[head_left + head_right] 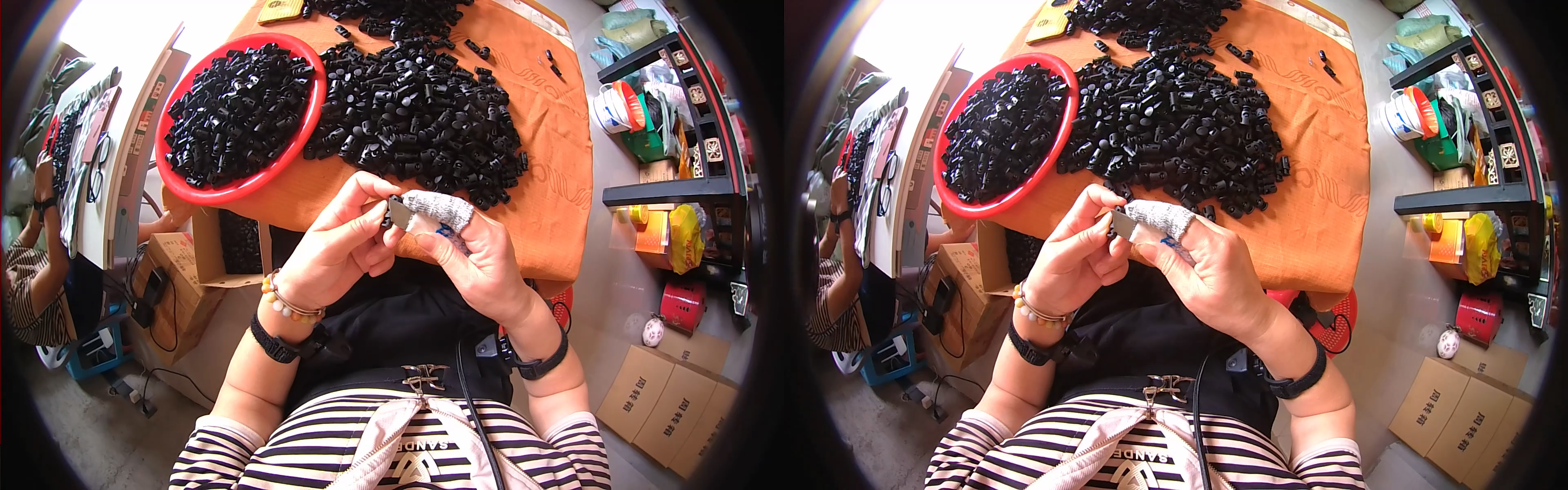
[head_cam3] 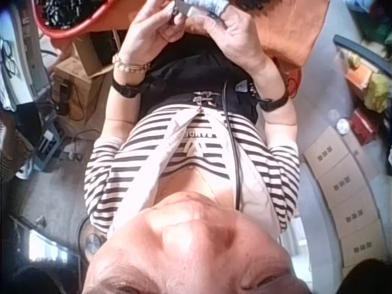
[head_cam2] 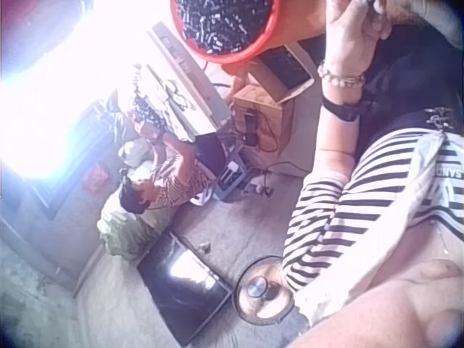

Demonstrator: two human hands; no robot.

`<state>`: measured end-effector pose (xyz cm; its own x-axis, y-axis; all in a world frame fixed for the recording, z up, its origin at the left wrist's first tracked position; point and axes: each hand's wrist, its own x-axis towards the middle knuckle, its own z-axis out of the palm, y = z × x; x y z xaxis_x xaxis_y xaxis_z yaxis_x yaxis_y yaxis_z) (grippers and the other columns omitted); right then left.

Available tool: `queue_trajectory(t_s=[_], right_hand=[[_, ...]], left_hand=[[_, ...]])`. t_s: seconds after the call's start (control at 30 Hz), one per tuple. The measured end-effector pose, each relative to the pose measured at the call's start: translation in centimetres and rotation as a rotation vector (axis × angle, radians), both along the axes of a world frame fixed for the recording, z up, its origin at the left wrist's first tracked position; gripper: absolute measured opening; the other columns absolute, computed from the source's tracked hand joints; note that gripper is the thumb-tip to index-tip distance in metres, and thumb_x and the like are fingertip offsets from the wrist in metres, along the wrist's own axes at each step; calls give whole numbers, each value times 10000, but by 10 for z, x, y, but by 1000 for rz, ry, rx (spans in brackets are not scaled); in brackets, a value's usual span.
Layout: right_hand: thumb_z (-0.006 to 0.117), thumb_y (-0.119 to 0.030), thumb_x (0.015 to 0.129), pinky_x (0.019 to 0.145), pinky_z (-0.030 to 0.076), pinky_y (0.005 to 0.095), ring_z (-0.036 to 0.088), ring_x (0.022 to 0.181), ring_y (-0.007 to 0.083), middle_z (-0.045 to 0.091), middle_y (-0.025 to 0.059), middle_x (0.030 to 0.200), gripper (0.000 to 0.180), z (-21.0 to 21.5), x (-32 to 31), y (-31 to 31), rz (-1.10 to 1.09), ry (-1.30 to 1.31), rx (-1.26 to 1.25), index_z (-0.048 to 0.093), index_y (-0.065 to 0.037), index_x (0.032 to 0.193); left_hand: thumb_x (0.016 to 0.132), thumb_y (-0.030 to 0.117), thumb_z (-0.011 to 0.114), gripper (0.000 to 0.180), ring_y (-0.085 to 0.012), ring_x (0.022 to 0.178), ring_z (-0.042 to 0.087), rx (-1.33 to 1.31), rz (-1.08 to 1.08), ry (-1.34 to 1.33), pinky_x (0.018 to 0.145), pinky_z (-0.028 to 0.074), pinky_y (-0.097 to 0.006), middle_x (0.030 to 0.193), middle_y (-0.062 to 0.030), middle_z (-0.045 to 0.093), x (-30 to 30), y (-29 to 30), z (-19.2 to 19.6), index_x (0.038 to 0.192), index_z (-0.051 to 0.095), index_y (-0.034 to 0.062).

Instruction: The recorder is applying adhesive to small black shoe components and pressing them together.

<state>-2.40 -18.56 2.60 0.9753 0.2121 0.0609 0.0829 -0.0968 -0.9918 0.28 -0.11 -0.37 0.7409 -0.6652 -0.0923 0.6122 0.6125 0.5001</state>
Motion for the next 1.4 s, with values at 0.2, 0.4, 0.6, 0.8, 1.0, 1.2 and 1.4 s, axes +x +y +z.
queue_trajectory(t_s=[0.2,0.4,0.6,0.8,1.0,1.2,1.4], right_hand=[[589,-86,870,698,489,240,617,810,103,660,86,926,312,0,-3,1,16,9,37,541,7,1163],[595,-85,862,693,490,252,626,806,116,657,97,912,343,-3,-3,0,31,-10,12,514,0,1184],[597,-78,860,704,489,253,622,817,117,655,93,920,333,-3,-3,1,26,-29,30,525,-1,1176],[594,-70,861,721,490,255,618,842,120,650,92,946,321,-1,-2,0,50,-14,8,534,-3,1170],[593,-55,855,733,490,259,627,858,148,633,114,994,326,-3,-5,1,40,-32,-26,532,4,1169],[604,-61,849,694,489,261,634,817,160,645,110,943,288,-1,-1,-2,28,-68,-97,566,6,1127],[596,-90,868,676,483,253,605,793,108,650,74,902,275,2,-1,-2,8,4,-14,568,7,1123]], left_hand=[[942,172,466,224,-71,646,432,-36,-18,55,533,340,-217,789,-14,504,1,-1,4,1155,439,108],[943,177,456,231,-75,618,415,-26,-17,42,520,334,-218,766,-14,489,1,-1,4,1163,441,107],[908,105,463,312,-74,521,377,-4,38,130,467,347,-219,724,-33,495,0,-3,7,1212,393,80],[938,177,468,244,-78,610,406,-35,-42,58,521,344,-217,764,-15,484,2,2,3,1171,444,110],[909,123,475,303,-75,535,371,-13,19,101,472,335,-217,749,-37,488,1,1,3,1200,404,79],[938,186,470,241,-73,608,390,-32,-57,40,514,315,-210,767,-18,480,3,5,-1,1166,440,114],[938,185,468,239,-76,597,383,-63,-76,72,513,330,-213,770,-23,478,2,3,1,1166,439,118]])
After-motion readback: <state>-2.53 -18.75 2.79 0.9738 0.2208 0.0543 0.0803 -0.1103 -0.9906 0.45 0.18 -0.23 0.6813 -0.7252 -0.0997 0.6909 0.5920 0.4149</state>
